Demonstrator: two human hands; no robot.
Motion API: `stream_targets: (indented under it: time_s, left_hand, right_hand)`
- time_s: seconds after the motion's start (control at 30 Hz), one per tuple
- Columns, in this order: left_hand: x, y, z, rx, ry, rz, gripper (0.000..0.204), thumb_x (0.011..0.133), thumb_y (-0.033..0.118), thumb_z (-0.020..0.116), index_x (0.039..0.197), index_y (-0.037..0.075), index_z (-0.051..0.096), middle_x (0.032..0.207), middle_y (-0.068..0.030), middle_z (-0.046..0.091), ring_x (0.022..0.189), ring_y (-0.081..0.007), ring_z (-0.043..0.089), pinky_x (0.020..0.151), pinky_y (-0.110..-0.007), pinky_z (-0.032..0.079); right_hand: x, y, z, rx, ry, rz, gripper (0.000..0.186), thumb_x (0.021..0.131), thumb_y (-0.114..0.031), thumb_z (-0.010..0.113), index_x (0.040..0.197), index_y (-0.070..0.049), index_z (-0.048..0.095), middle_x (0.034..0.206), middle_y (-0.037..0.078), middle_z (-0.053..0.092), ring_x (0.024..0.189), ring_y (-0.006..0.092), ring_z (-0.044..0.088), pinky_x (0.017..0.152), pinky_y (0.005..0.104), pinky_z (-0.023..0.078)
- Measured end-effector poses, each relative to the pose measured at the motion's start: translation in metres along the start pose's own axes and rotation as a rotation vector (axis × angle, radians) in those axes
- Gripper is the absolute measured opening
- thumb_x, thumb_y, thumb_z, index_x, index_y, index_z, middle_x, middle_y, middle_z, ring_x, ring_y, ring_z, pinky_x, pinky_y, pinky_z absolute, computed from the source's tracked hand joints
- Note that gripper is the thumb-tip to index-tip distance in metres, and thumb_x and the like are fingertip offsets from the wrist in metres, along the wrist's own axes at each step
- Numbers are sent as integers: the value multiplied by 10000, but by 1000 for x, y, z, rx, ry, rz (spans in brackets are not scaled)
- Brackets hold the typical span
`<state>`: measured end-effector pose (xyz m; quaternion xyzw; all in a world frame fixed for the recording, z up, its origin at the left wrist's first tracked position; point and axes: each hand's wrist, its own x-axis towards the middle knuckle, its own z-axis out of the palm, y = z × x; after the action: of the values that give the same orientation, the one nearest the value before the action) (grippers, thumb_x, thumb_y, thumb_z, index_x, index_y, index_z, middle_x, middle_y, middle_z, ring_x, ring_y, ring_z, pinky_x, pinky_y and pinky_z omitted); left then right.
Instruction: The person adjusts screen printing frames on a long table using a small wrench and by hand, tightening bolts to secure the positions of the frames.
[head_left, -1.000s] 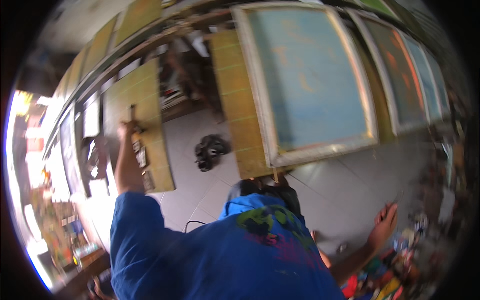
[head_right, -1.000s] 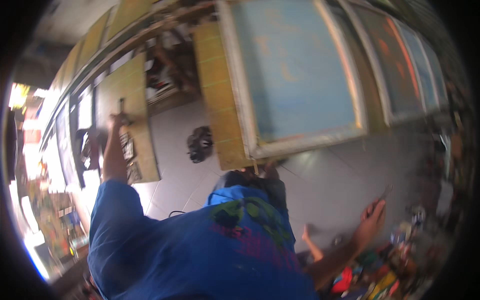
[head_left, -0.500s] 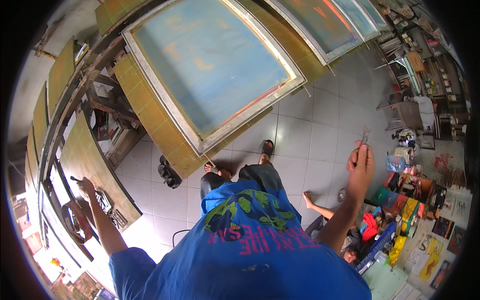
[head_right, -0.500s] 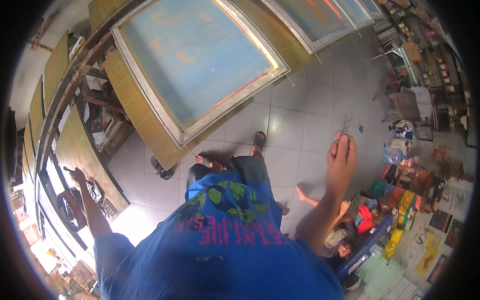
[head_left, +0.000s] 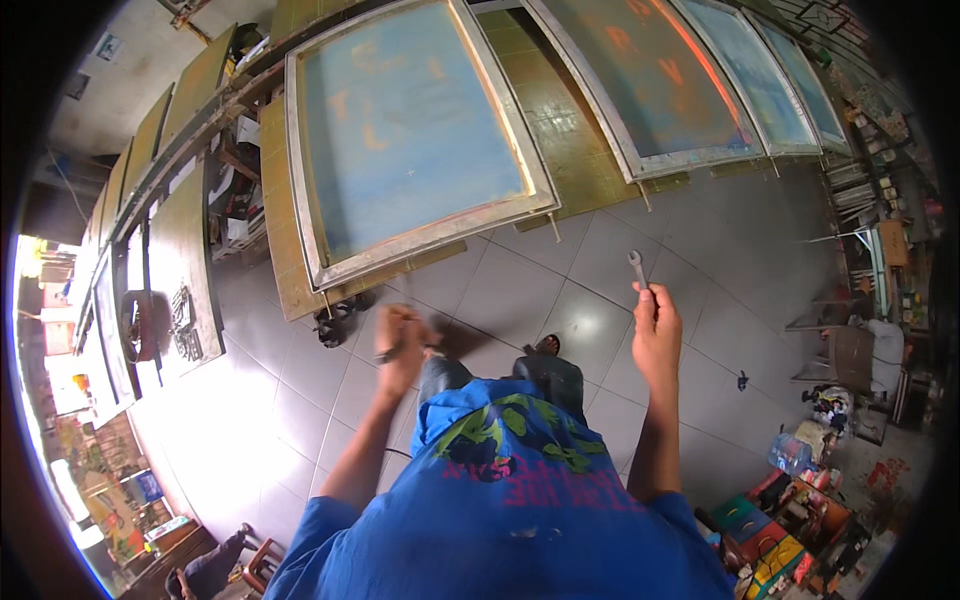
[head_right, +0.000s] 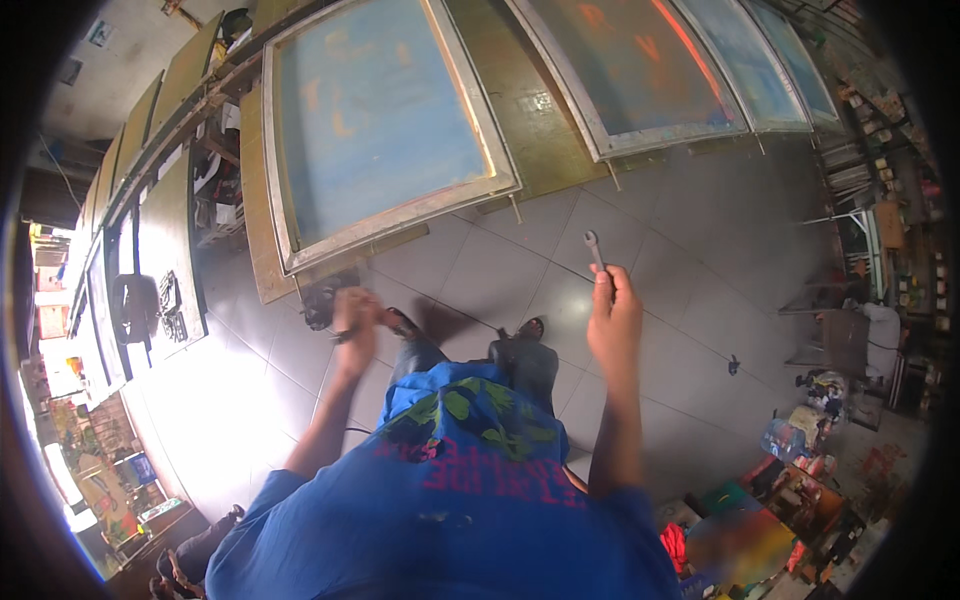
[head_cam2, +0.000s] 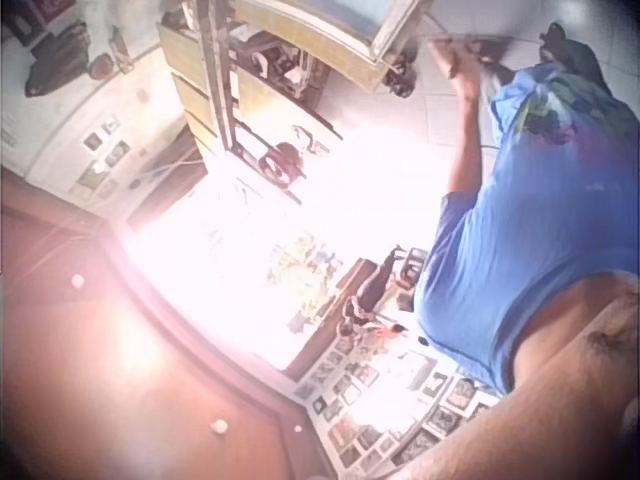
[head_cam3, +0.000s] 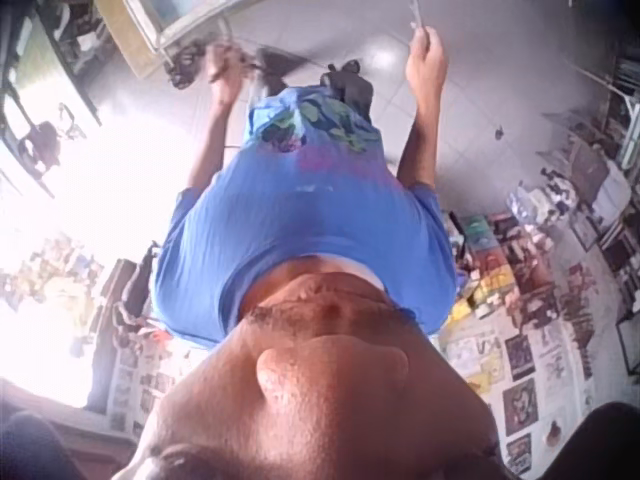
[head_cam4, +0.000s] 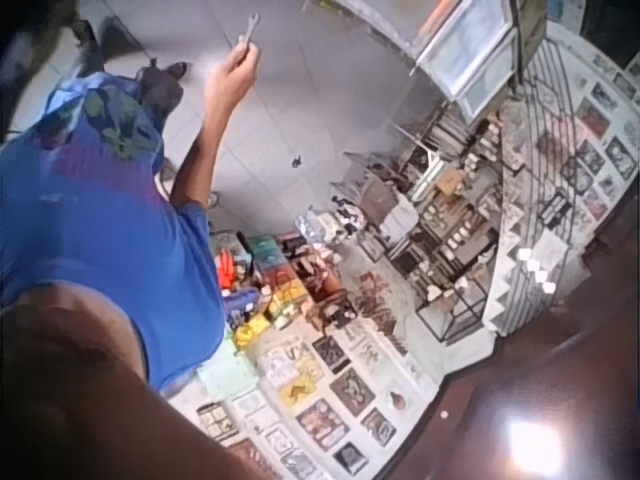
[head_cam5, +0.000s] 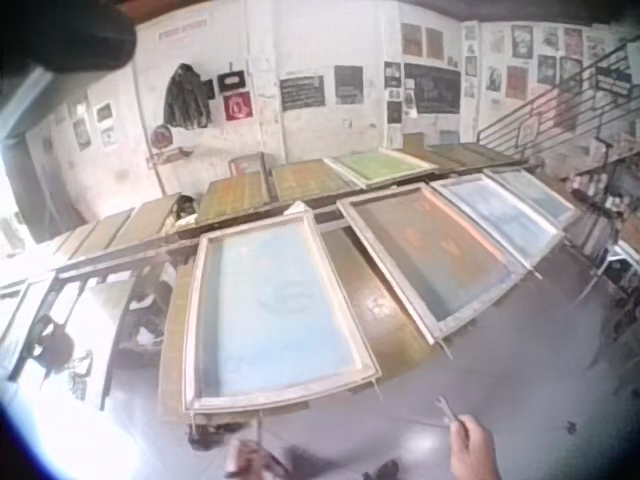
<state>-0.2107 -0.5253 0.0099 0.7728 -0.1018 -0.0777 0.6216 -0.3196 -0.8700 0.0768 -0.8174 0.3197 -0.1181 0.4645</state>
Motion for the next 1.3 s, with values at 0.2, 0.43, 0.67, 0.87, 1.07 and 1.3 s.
stream_targets:
  time_s: [0.2, 0.43, 0.67, 0.87, 1.07, 1.3]
  left_hand:
    - [-8, -18, 170, -529, -137, -599, 323, 1041, 163, 515, 1298, -33, 508, 952, -56, 542, 795, -134, 582, 750, -276, 518]
    - [29, -28, 225, -788, 44, -655, 361, 999, 280, 639, 1250, 21, 630, 728, 69, 388, 617, -47, 356, 625, -238, 389]
    - [42, -58, 231, -844, 10, -556, 404, 1013, 283, 615, 1286, -15, 614, 711, 71, 394, 631, -60, 369, 626, -234, 378]
    - [43, -30, 241, -751, 50, -570, 395, 1035, 261, 575, 1318, -14, 602, 734, 64, 467, 662, -47, 400, 605, -218, 348]
    - [40, 2, 244, -818, 227, -708, 390, 1057, 318, 512, 1281, 16, 617, 679, 32, 479, 590, -52, 430, 527, -215, 358]
    - [11, 36, 242, -376, 452, -793, 456, 1050, 434, 460, 1046, -1, 596, 842, -71, 636, 694, -95, 581, 508, -237, 428]
  right_hand:
    - [37, 37, -18, -177, -293, -52, 253, 1032, -263, 513, 1040, -33, 618, 684, 145, 610, 588, 285, 572, 577, 404, 417]
    - [103, 50, -4, -407, -383, -259, 217, 1020, -270, 513, 1039, -70, 596, 811, 167, 690, 805, 407, 658, 708, 504, 501]
    - [158, 28, 22, -459, -517, -450, 186, 1024, -241, 493, 1001, -76, 574, 883, 145, 697, 817, 407, 659, 716, 508, 502]
    - [186, 17, 30, -530, -664, -522, 187, 1018, -235, 503, 1057, -72, 586, 930, 178, 685, 875, 420, 641, 743, 504, 486]
    - [215, 2, 15, -488, -855, -585, 190, 995, -204, 545, 1004, -27, 616, 870, 174, 652, 796, 390, 629, 726, 455, 476]
    - [245, 7, 3, -354, -1085, -658, 184, 972, -196, 577, 939, -28, 647, 919, 149, 668, 848, 379, 644, 732, 450, 491]
